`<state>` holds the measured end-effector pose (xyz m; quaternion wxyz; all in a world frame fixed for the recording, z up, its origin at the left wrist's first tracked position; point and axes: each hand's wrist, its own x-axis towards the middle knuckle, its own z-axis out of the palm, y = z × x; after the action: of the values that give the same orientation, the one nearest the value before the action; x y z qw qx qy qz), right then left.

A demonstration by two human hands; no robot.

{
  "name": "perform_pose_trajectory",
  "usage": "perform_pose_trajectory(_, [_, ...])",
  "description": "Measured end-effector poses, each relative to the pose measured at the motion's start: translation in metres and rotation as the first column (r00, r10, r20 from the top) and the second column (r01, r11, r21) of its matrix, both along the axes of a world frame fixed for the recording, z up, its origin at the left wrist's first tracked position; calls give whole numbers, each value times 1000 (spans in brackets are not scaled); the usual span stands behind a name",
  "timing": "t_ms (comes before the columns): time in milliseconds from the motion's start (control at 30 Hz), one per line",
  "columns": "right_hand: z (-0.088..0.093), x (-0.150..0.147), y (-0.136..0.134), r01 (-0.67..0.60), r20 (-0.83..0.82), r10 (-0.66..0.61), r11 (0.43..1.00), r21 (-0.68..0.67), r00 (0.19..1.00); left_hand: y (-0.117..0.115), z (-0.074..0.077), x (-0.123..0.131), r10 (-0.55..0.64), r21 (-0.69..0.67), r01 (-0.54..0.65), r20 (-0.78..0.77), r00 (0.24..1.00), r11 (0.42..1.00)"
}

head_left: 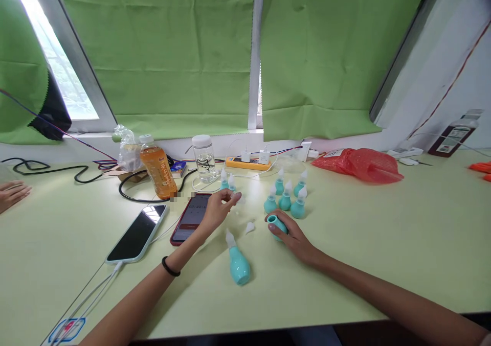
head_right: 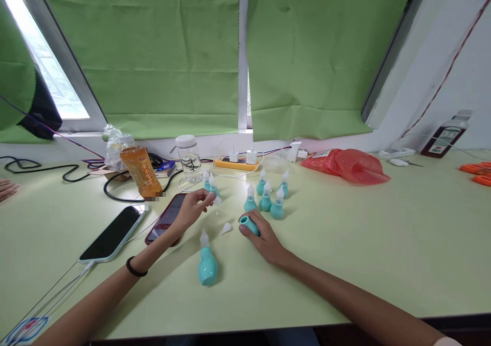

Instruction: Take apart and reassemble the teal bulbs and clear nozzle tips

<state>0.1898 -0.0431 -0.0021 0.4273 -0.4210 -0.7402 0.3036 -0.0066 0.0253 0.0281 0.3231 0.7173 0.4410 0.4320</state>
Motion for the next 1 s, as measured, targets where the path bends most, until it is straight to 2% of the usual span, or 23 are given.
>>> perform_pose_trajectory(67, [-2,0,2,41,34,-43,998,40,999,2,-5,-2,86,133,-64,-169,982,989])
perform_pose_trajectory(133, [-5,1,5,65,55,-67,997,42,996,2,-10,-2,93,203,-31,-303,948,979])
perform_pose_trajectory(333, [-15,2,11,90,30,-90,996,11,996,-4,-25,5,5,185,107,-522,853,977])
perform_pose_trajectory(433, [-19,2,14,115,-66,-116,993,-22,991,-8,-27,7,-24,187,143,-526,850,972])
perform_pose_trajectory(533, [-22,2,16,97,-138,-104,994,-55,985,-11,-25,9,-60,168,153,-461,885,974])
perform_pose_trajectory(700, [-23,2,17,82,-123,-85,996,-35,989,-14,-21,12,-102,130,152,-329,939,980])
perform_pose_trajectory(833, [-22,2,15,97,-27,-96,995,13,995,-10,-22,11,-31,157,91,-349,937,983])
perform_pose_trajectory(1000, [-22,1,13,120,35,-122,992,50,992,0,-28,6,114,260,32,-528,842,965])
